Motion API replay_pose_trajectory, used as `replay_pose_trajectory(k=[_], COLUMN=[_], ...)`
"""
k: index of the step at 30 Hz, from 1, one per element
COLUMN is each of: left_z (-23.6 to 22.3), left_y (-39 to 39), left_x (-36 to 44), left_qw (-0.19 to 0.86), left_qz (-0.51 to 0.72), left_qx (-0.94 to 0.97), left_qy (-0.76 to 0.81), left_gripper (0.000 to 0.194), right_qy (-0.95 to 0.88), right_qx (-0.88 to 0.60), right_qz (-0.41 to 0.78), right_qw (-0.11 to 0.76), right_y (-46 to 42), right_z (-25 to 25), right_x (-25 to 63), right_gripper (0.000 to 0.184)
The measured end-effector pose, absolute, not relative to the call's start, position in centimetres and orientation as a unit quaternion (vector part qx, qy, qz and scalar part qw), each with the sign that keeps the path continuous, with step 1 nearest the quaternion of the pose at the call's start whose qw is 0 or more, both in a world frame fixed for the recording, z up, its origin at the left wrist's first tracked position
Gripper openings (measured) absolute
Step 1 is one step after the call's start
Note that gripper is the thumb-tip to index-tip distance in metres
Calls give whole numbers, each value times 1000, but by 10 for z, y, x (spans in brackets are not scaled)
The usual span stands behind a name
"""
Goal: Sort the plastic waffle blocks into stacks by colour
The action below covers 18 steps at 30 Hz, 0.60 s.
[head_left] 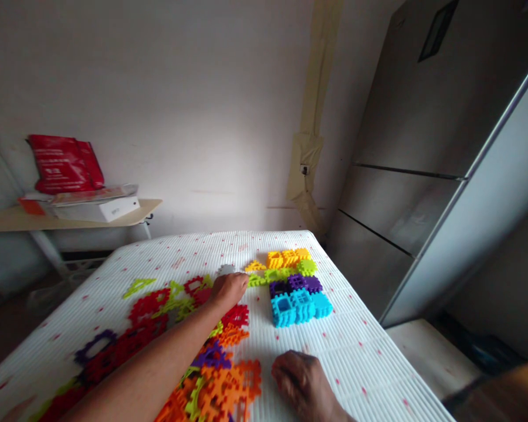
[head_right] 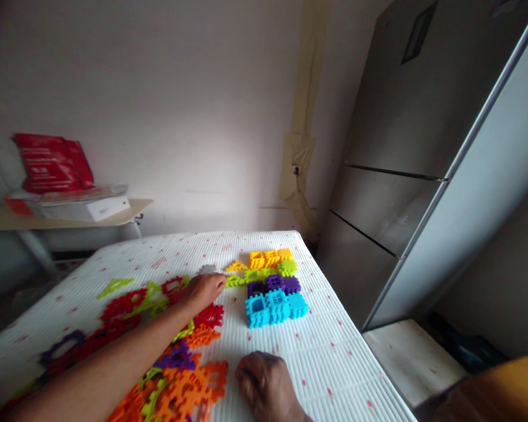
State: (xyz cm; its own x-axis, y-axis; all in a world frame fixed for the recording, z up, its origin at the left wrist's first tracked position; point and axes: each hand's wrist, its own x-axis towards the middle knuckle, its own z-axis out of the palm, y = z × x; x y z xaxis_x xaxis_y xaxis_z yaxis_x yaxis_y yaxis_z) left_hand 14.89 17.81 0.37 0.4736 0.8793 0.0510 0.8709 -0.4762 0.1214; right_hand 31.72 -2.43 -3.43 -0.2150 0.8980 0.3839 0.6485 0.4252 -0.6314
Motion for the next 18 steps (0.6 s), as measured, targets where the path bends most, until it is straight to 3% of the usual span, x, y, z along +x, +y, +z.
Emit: replay_pose_trajectory(k=[18], left_z=[3], left_y=[176], left_x=[148], left_qw=[105], left_qz=[113], left_qx=[862], left_qy=[484], left_gripper=[26], right_qy=[-757], right_qx=[-512], right_qz=[200], right_qw=[354], right_y=[-26], right_z=[-28], right_x=[315], right_gripper=[34])
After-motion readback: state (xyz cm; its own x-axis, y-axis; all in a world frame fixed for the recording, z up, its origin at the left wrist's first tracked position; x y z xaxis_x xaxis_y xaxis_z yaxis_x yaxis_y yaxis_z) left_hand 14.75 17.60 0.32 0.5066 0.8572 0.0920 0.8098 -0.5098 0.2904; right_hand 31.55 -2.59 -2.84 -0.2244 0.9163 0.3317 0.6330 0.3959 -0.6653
